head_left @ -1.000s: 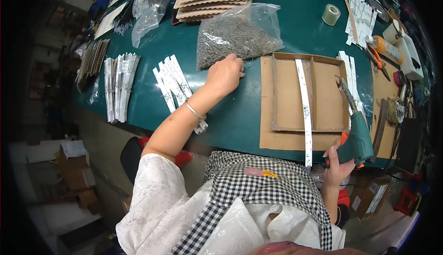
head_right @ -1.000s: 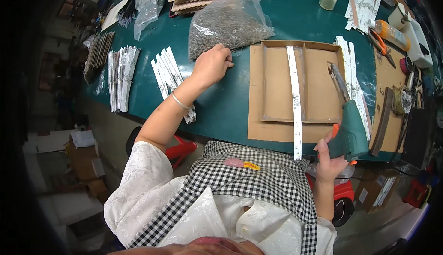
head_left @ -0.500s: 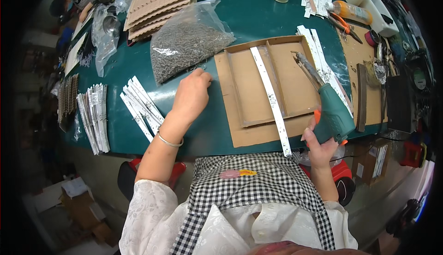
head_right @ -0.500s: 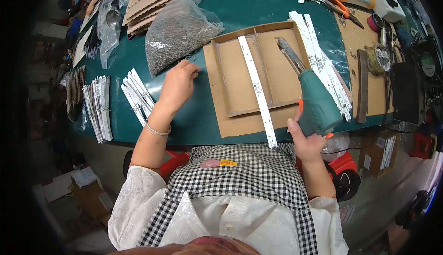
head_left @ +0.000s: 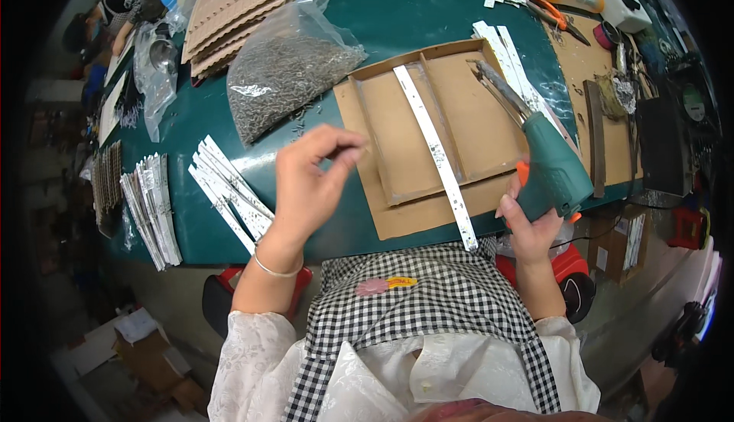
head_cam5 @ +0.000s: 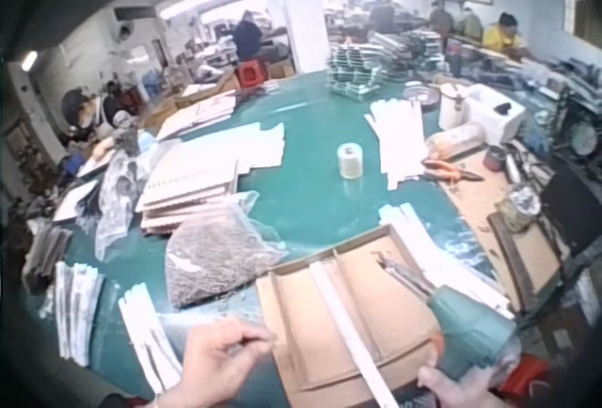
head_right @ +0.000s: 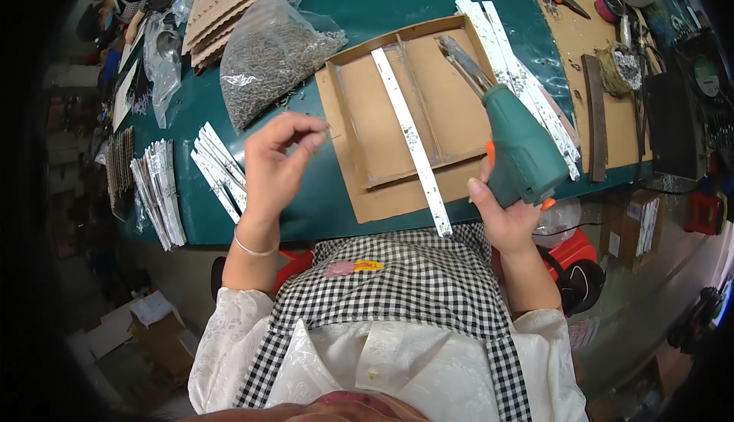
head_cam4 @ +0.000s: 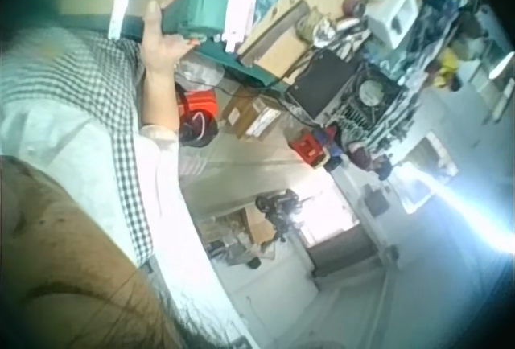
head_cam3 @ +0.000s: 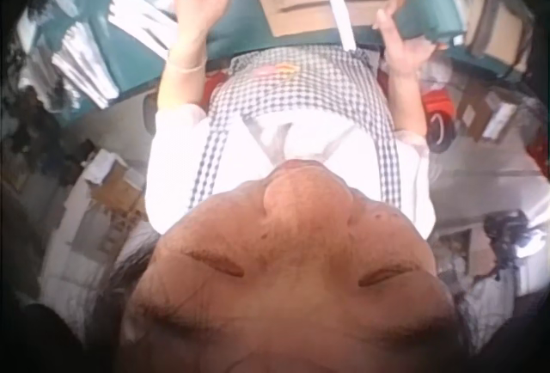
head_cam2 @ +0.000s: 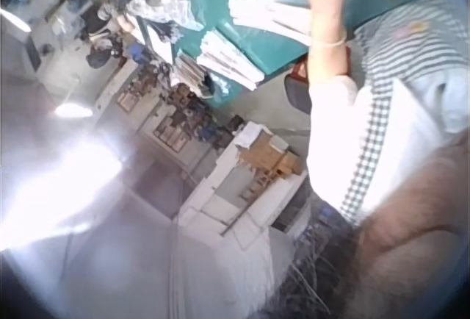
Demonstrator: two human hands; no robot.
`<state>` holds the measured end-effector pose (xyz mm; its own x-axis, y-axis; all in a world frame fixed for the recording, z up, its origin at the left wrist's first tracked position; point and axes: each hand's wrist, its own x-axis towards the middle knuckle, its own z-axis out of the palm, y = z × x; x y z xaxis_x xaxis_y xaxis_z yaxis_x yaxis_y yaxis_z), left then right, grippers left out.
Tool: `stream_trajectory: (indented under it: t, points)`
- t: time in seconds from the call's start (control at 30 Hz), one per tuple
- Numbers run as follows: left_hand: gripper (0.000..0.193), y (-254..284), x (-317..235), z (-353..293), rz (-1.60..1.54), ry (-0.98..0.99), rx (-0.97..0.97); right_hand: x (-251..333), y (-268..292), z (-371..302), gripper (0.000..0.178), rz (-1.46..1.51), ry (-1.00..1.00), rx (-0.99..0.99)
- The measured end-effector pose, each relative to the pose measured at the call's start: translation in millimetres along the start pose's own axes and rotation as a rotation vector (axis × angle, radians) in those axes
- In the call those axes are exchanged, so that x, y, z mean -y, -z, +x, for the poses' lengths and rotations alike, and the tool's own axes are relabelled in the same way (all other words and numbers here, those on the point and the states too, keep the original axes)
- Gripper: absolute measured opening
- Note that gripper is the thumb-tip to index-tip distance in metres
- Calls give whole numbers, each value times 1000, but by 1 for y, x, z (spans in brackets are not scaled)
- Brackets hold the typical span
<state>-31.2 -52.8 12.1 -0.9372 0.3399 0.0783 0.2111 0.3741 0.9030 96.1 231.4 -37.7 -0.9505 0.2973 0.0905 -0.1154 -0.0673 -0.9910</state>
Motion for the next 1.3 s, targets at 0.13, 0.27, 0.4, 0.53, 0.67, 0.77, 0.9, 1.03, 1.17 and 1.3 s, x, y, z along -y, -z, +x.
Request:
stream_trajectory:
  t: [0.13,0.27,0.4,0.53,0.67,0.77,0.9,1.03,1.17,1.3]
  points:
    - [11,-34,-15,-3,-733,278,154,5,-8,9,65,33,40,12]
    - [20,-57,-12,-3,-967,347,259,12,-19,13,60,20,34,48]
    - [24,-73,-7,-9,-962,290,226,23,-37,18,35,188,-18,82]
    - [20,-78,-5,-12,-1002,257,247,26,-46,23,26,158,29,152]
    - [18,-82,-6,-13,-1020,292,267,20,-48,23,28,109,-5,207]
    - [17,-84,-3,-16,-1051,354,270,16,-43,25,32,-5,20,302]
    - [19,-88,-2,-18,-1077,367,266,11,-39,23,31,-124,70,309]
    - [21,-92,-17,-20,-896,235,127,11,-45,24,14,-55,72,140]
    - [19,-86,-11,-17,-376,-120,92,6,-51,20,16,97,32,86]
    - [18,-83,-7,-13,-260,-241,91,6,-51,20,17,128,-32,104]
